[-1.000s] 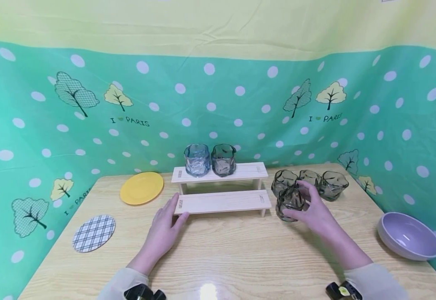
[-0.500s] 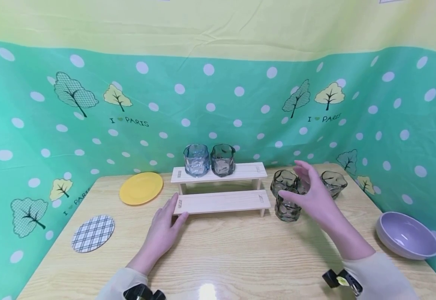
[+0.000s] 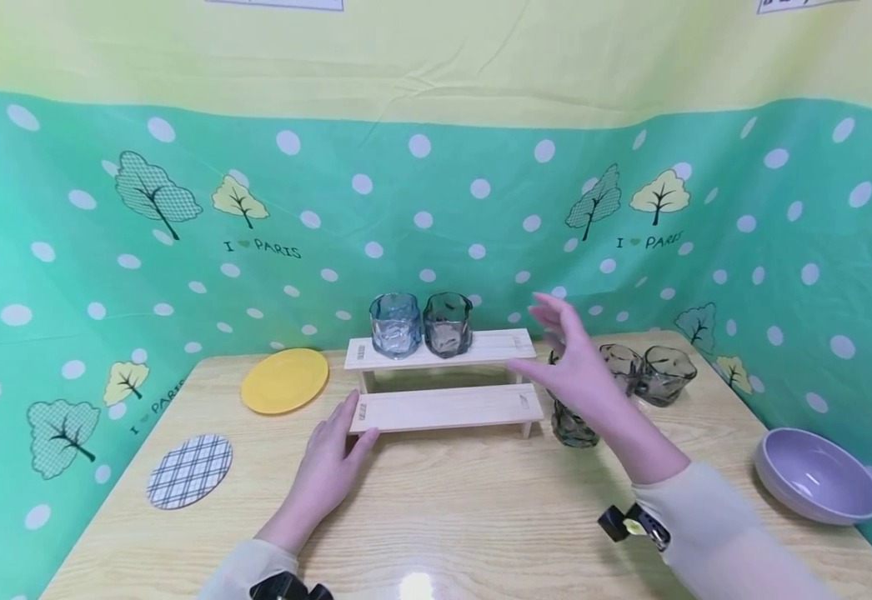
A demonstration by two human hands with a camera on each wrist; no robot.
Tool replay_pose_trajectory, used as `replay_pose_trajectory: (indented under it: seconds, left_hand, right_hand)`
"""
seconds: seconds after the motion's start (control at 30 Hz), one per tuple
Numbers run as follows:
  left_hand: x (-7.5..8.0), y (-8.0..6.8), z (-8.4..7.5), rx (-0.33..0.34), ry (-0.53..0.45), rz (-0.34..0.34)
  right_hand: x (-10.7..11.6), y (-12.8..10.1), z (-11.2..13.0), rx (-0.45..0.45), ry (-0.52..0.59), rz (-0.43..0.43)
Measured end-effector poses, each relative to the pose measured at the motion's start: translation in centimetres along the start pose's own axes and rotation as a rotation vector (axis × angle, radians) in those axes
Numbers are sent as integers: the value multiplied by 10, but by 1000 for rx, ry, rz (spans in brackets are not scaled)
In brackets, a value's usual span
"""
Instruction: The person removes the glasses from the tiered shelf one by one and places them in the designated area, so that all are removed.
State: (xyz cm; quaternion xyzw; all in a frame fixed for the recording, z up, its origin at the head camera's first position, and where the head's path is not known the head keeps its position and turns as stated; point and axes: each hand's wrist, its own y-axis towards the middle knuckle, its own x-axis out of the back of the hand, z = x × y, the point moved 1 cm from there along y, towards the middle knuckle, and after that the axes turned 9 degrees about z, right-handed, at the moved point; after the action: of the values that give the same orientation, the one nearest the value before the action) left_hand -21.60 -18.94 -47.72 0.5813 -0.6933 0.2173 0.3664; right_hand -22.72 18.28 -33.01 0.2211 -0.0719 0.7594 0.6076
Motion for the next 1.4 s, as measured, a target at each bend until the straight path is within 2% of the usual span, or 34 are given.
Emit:
replay_pose_trajectory:
  seconds: [0.37,0.7,1.1,1.4]
  left_hand:
    - [-2,-1,0,-7,0,-16]
    - [-1,-1,-1,-2,1,-14]
    - [-1,-3,-3,-16,-4,-28]
    - [-1,-3,-3,-13,-2,-29]
  right_hand:
    - [-33,33,13,49,106,17]
    - [-57,61,6,55,96,15]
    - [-72,82,-9,44,116,36]
    - [-77,88,-14,-8,100,45]
